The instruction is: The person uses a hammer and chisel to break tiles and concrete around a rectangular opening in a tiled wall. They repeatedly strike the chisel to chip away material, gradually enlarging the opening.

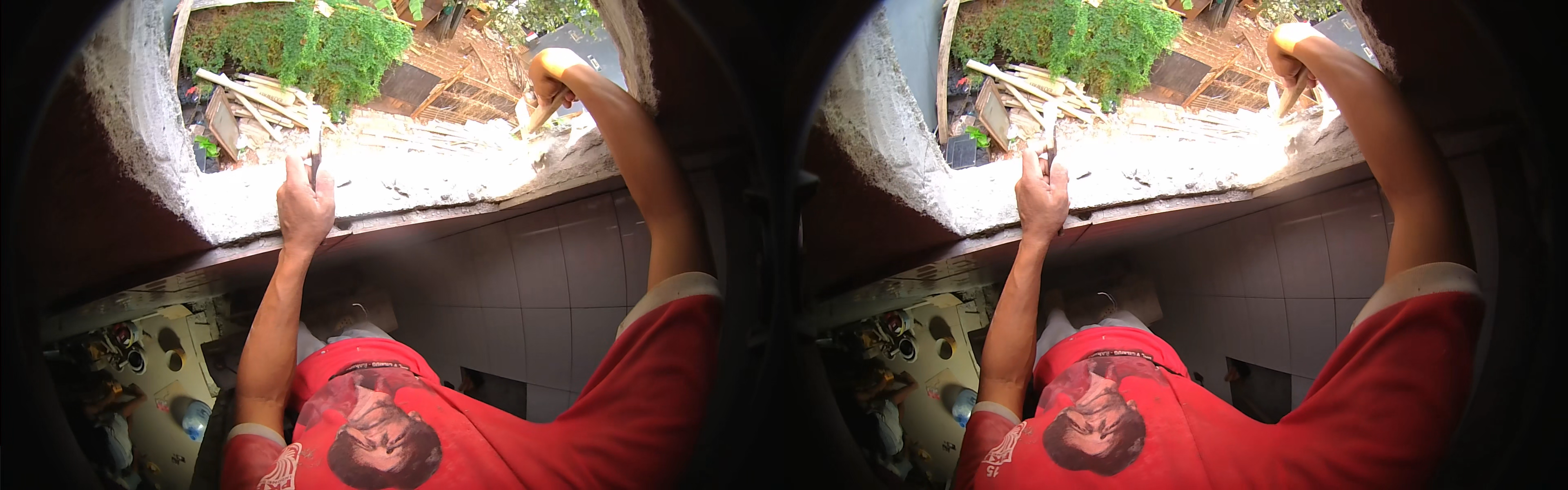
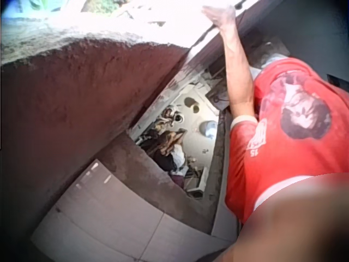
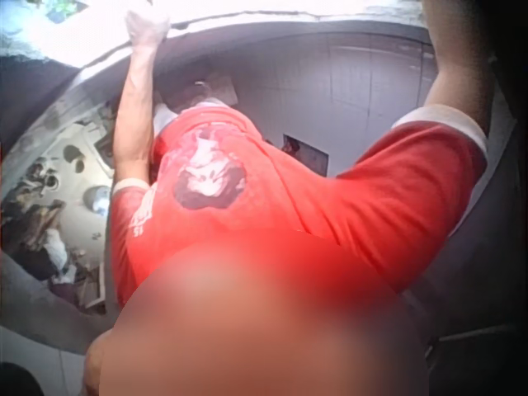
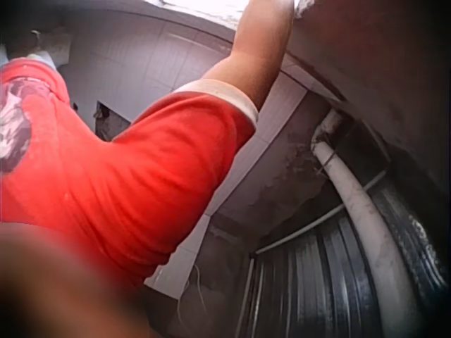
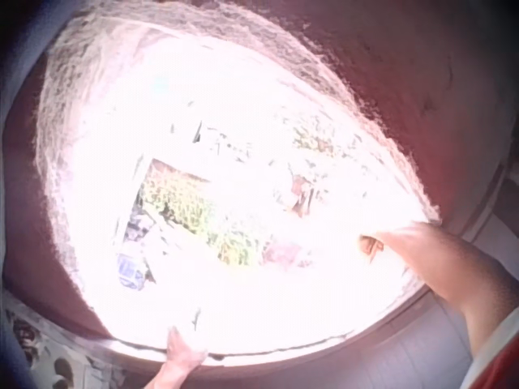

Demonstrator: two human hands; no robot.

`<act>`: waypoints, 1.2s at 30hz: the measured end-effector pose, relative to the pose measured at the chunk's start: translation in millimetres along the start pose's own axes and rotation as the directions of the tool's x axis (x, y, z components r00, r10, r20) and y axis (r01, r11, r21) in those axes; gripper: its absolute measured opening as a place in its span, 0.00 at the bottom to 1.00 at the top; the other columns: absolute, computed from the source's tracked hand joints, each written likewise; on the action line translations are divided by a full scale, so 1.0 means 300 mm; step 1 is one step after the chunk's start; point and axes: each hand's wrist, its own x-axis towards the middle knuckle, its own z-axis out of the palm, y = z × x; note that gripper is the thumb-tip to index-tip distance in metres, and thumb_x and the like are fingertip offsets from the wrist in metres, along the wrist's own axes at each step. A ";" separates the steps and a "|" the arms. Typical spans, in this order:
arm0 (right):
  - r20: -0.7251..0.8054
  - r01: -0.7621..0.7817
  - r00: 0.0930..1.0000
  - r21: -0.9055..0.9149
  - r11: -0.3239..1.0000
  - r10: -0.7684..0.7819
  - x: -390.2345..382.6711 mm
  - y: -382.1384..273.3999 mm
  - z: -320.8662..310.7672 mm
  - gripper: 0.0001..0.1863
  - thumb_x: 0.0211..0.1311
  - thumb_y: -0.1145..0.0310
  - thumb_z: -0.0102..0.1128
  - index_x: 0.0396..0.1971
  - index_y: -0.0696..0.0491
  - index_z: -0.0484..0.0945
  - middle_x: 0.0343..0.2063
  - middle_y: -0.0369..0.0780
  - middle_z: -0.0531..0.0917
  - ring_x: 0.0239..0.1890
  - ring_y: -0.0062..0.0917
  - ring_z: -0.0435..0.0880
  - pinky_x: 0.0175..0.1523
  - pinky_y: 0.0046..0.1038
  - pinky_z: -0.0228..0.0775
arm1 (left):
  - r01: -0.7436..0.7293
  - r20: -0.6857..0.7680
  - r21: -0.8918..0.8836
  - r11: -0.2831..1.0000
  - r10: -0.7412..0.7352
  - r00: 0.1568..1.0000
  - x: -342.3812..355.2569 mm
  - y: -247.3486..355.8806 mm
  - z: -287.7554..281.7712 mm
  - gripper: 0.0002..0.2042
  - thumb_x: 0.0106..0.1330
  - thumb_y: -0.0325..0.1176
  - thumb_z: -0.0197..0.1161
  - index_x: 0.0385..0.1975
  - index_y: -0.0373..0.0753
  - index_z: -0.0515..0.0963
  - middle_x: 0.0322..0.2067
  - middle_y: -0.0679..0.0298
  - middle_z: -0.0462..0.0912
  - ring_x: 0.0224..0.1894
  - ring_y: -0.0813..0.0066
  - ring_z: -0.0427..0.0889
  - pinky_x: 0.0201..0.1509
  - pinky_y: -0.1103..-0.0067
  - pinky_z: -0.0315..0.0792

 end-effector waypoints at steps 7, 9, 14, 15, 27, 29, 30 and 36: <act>-0.315 0.051 0.949 0.213 0.976 0.019 0.049 0.020 0.030 0.14 0.51 0.78 0.53 0.35 0.57 0.86 0.26 0.49 0.86 0.23 0.34 0.85 0.31 0.34 0.77 | -0.001 -0.001 -0.036 0.999 0.001 1.000 0.006 -0.014 0.004 0.09 0.69 0.30 0.59 0.39 0.32 0.67 0.20 0.52 0.79 0.23 0.50 0.82 0.30 0.63 0.73; -0.410 0.126 0.906 0.015 0.992 -0.108 0.054 0.010 0.080 0.11 0.52 0.78 0.52 0.30 0.60 0.84 0.23 0.49 0.84 0.21 0.35 0.84 0.28 0.35 0.76 | 0.009 0.006 -0.058 0.998 -0.009 1.000 0.009 -0.021 0.005 0.09 0.69 0.30 0.59 0.39 0.32 0.68 0.21 0.51 0.80 0.23 0.50 0.82 0.30 0.63 0.73; 0.028 0.076 0.997 -0.115 0.990 -0.073 -0.036 -0.058 0.075 0.12 0.59 0.73 0.55 0.36 0.58 0.88 0.30 0.47 0.87 0.28 0.33 0.87 0.35 0.31 0.78 | 0.022 0.021 -0.069 0.997 -0.020 1.000 0.009 -0.023 0.000 0.09 0.69 0.30 0.59 0.40 0.31 0.68 0.21 0.50 0.81 0.24 0.51 0.83 0.29 0.63 0.73; 0.098 0.048 0.994 -0.083 0.995 -0.040 -0.050 -0.067 0.051 0.12 0.60 0.72 0.55 0.36 0.58 0.88 0.31 0.47 0.87 0.28 0.32 0.86 0.35 0.30 0.78 | 0.031 0.021 -0.080 0.996 -0.029 0.999 0.008 -0.021 -0.002 0.09 0.69 0.30 0.59 0.40 0.31 0.68 0.21 0.51 0.80 0.23 0.51 0.83 0.29 0.63 0.73; 0.109 0.189 0.978 -0.096 0.977 -0.179 0.095 -0.075 0.177 0.04 0.55 0.76 0.64 0.28 0.58 0.86 0.27 0.46 0.88 0.23 0.28 0.86 0.24 0.28 0.75 | 0.052 0.025 -0.108 0.993 -0.050 0.998 0.010 -0.031 0.003 0.10 0.70 0.29 0.58 0.41 0.30 0.68 0.20 0.52 0.79 0.22 0.53 0.82 0.28 0.64 0.72; 0.240 0.036 0.970 0.045 0.998 -0.046 0.070 -0.097 0.124 0.06 0.56 0.74 0.63 0.29 0.58 0.87 0.28 0.45 0.88 0.23 0.27 0.86 0.24 0.29 0.76 | -0.024 -0.021 -0.075 0.997 0.022 1.000 0.012 -0.030 0.005 0.10 0.70 0.29 0.58 0.42 0.30 0.68 0.19 0.53 0.78 0.21 0.53 0.81 0.27 0.64 0.71; 0.425 -0.057 0.905 0.092 0.994 0.013 0.062 -0.097 0.105 0.08 0.60 0.73 0.59 0.32 0.58 0.87 0.28 0.46 0.88 0.22 0.28 0.85 0.25 0.33 0.77 | -0.028 -0.020 -0.071 0.997 0.026 0.999 0.010 -0.028 0.007 0.10 0.70 0.29 0.58 0.42 0.30 0.68 0.18 0.53 0.78 0.20 0.53 0.80 0.27 0.65 0.71; -0.470 0.249 0.844 -0.085 0.965 -0.259 0.214 0.016 0.209 0.09 0.57 0.72 0.59 0.31 0.59 0.87 0.28 0.51 0.88 0.26 0.34 0.89 0.28 0.36 0.80 | 0.056 0.014 -0.086 0.995 -0.055 0.998 0.010 -0.024 0.011 0.10 0.69 0.29 0.59 0.43 0.30 0.68 0.19 0.55 0.78 0.20 0.57 0.80 0.27 0.66 0.71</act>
